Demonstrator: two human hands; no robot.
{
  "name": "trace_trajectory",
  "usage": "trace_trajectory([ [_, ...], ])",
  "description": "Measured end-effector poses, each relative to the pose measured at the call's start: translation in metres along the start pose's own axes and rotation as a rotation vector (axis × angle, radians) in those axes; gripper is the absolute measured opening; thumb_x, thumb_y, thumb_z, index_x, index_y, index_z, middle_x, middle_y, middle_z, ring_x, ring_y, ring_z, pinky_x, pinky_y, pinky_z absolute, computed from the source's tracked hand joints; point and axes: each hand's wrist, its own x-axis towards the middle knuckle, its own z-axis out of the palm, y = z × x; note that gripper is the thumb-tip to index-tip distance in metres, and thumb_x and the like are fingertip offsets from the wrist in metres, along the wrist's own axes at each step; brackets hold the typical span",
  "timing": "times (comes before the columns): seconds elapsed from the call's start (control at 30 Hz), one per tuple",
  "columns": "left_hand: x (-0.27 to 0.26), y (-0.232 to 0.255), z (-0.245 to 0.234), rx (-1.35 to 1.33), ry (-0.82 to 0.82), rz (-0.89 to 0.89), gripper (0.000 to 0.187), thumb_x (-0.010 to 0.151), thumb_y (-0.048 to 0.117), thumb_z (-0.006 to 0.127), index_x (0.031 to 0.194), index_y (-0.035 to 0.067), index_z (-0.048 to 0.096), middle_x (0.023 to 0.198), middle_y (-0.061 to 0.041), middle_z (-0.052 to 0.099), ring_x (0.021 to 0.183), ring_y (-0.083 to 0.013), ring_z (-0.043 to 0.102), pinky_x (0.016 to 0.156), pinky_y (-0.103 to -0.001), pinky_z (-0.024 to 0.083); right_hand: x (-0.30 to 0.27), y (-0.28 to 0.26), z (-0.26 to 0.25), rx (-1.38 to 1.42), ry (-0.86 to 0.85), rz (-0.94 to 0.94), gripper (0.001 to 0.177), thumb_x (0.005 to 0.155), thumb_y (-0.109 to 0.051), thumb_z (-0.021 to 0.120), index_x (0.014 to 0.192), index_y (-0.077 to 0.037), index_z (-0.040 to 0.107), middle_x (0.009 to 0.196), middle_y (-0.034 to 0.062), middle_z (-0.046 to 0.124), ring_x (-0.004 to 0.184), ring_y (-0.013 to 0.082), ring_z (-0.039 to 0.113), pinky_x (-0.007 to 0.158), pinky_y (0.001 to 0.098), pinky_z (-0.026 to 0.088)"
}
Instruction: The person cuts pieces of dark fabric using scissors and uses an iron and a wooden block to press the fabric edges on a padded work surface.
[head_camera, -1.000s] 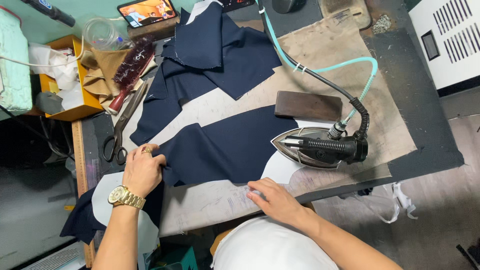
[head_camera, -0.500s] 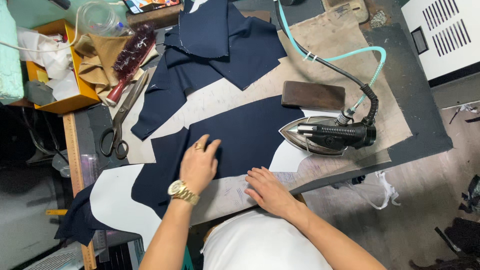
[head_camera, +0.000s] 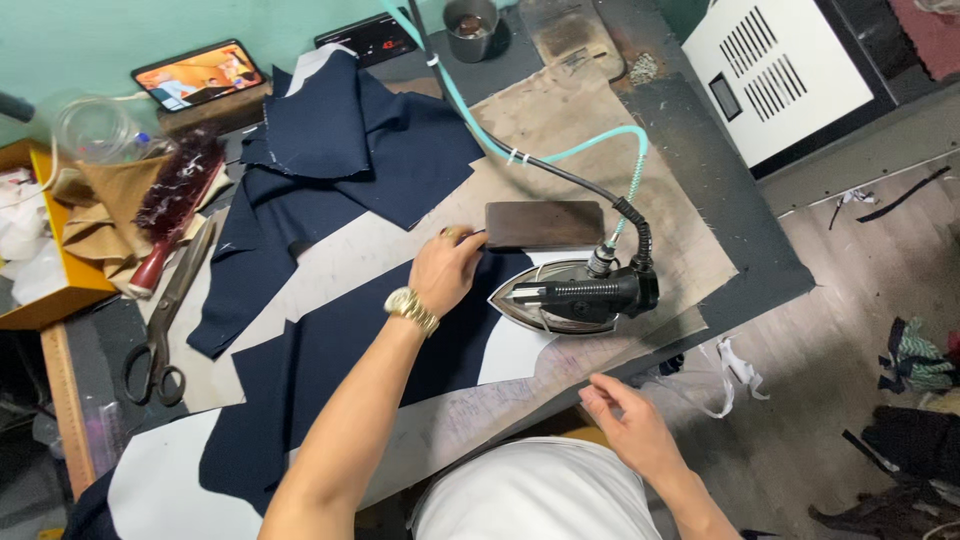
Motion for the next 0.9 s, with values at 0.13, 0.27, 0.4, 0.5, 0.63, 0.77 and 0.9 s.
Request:
trace_trajectory([
  [0.13,0.071,-0.002,0.062,0.029,-0.388,0.287,0.039,0.097,0.031,0.061,0.135,0.025,0.058,0.136,-0.020,0.050,0.125,-0.0393,0.048,0.100,-0.054,0.037,-0.008,-0.006,-0.014,-0.025,-0.041,-0.053,0.050,0.090,-0.043,0.067,0.132,-0.016,0.071,0.120,0.0006,0.081,0.110,0.0086,0.076,0.086,0.0277,0.063],
  [0.27,0.082,-0.009,0.085,0.195,-0.524,0.317,0.058,0.097,0.052,0.059,0.151,0.035,0.050,0.151,-0.025,0.046,0.137,-0.0409,0.045,0.114,-0.054,0.031,0.002,-0.003,-0.036,-0.009,-0.018,-0.048,0.045,0.088,-0.039,0.071,0.129,-0.020,0.074,0.114,-0.0020,0.085,0.105,0.0056,0.077,0.084,0.0263,0.061],
  [0.4,0.047,-0.006,0.045,0.173,-0.377,0.220,0.053,0.093,0.042,0.068,0.144,0.031,0.059,0.141,-0.026,0.051,0.114,-0.0407,0.054,0.102,-0.051,0.044,0.022,-0.022,-0.061,0.000,-0.006,-0.217,0.039,0.092,-0.034,0.067,0.125,-0.014,0.072,0.109,-0.0054,0.086,0.103,0.0034,0.076,0.082,0.0241,0.058],
  [0.5,-0.003,0.000,0.007,0.224,-0.267,0.051,0.049,0.094,0.033,0.070,0.140,0.018,0.063,0.134,-0.026,0.051,0.116,-0.0422,0.053,0.102,-0.052,0.047,0.038,-0.069,-0.072,0.008,0.145,-0.868,0.024,0.100,-0.020,0.060,0.107,0.001,0.070,0.092,0.0053,0.080,0.083,0.0140,0.075,0.082,0.0283,0.060],
  [0.63,-0.096,0.006,-0.013,0.420,-0.098,-0.293,0.054,0.091,0.044,0.072,0.141,0.025,0.063,0.142,-0.021,0.054,0.136,-0.0367,0.051,0.117,-0.050,0.036,0.092,-0.107,-0.072,-0.086,0.297,-1.194,0.016,0.092,-0.012,0.077,0.104,-0.002,0.076,0.090,0.0072,0.074,0.088,0.0266,0.072,0.082,0.0381,0.057],
  [0.77,-0.178,0.038,-0.022,0.472,0.112,-0.527,0.052,0.089,0.041,0.076,0.136,0.024,0.065,0.146,-0.019,0.053,0.138,-0.0350,0.050,0.119,-0.053,0.034,0.120,-0.134,-0.069,-0.611,-0.094,-1.186,0.047,0.095,-0.035,0.072,0.127,0.000,0.067,0.103,0.0206,0.074,0.102,0.0375,0.071,0.089,0.0481,0.055],
  [0.9,-0.224,0.057,-0.007,0.495,0.241,-0.676,0.050,0.086,0.042,0.080,0.132,0.025,0.069,0.147,-0.015,0.053,0.137,-0.0323,0.051,0.121,-0.051,0.032,0.119,-0.157,-0.070,-0.853,-0.430,-0.952,0.050,0.099,-0.039,0.060,0.135,-0.004,0.057,0.091,0.0244,0.074,0.091,0.0434,0.073,0.083,0.0566,0.058],
])
